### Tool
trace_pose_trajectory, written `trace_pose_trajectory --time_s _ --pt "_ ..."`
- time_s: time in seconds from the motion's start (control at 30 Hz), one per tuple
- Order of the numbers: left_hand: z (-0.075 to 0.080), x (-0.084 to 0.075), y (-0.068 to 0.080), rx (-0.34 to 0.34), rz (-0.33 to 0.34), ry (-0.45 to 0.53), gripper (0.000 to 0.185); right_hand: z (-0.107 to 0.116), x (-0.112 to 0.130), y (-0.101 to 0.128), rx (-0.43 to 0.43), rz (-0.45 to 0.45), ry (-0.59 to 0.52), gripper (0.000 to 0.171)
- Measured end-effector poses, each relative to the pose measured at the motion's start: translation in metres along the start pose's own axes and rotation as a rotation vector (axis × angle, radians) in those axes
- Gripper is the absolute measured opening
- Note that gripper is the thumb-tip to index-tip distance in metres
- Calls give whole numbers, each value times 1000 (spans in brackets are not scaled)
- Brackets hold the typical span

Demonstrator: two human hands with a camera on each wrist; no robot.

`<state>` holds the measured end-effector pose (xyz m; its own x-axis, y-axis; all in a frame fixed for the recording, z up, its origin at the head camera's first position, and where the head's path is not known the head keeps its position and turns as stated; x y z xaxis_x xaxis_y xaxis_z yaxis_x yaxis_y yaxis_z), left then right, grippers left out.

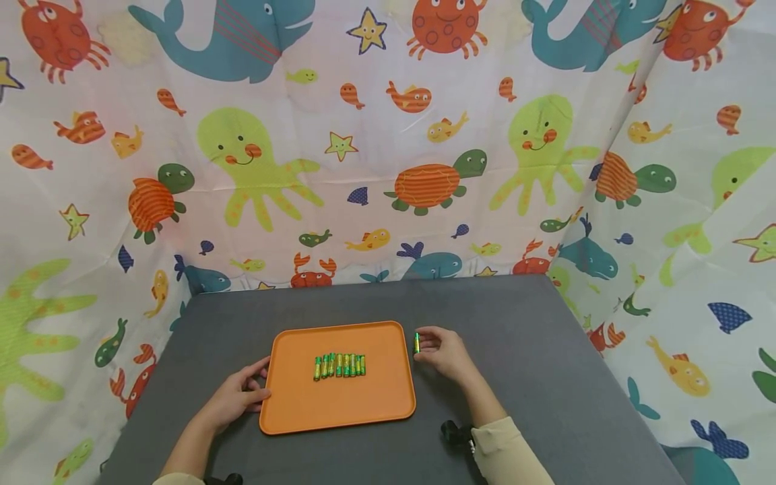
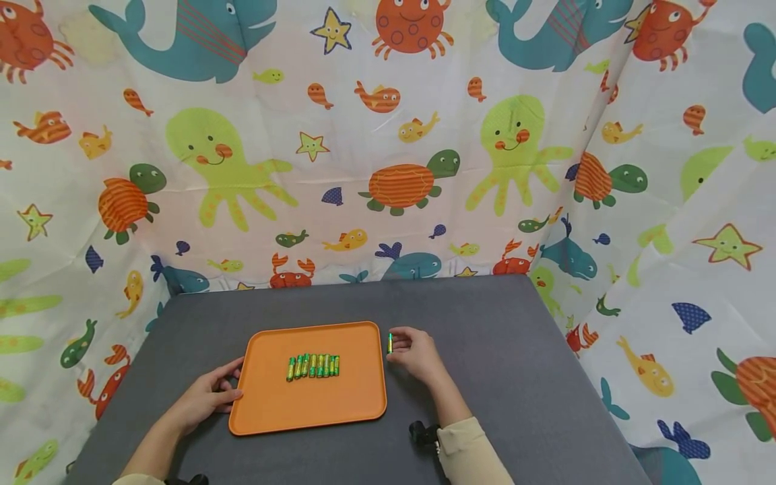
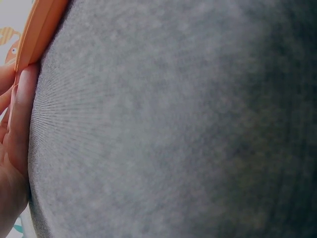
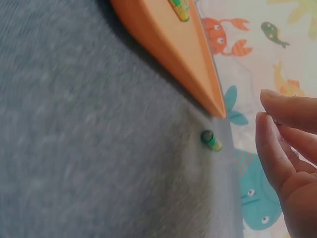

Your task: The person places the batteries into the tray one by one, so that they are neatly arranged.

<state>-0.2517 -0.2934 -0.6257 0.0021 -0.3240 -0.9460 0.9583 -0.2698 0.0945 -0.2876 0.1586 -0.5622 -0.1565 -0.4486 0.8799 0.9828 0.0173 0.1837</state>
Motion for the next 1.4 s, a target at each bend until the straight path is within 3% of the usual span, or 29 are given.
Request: trace_pose_trajectory --time_s 0.6,0.97,1.4 --pt "-1 -1 3 -8 19 2 79 -38 32 2 80 -7 37 48" --pt "-1 1 2 12 14 28 79 -66 33 -4 144 -58 -1 49" --pt "-1 -4 1 -8 33 0 77 -93 27 -5 136 -33 147 48"
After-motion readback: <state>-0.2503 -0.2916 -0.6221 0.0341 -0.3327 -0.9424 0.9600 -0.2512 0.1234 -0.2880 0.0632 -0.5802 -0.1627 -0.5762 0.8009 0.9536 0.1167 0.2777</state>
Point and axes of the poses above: each hand's wrist, its own y-axis away from the middle knuckle, its own z-axis out of the back of the hand, x = y × z, the point moved 7 cm from there along -y, towards the middle knuckle, and after that the axes turned 13 degrees about -z, right-handed, at the moved point
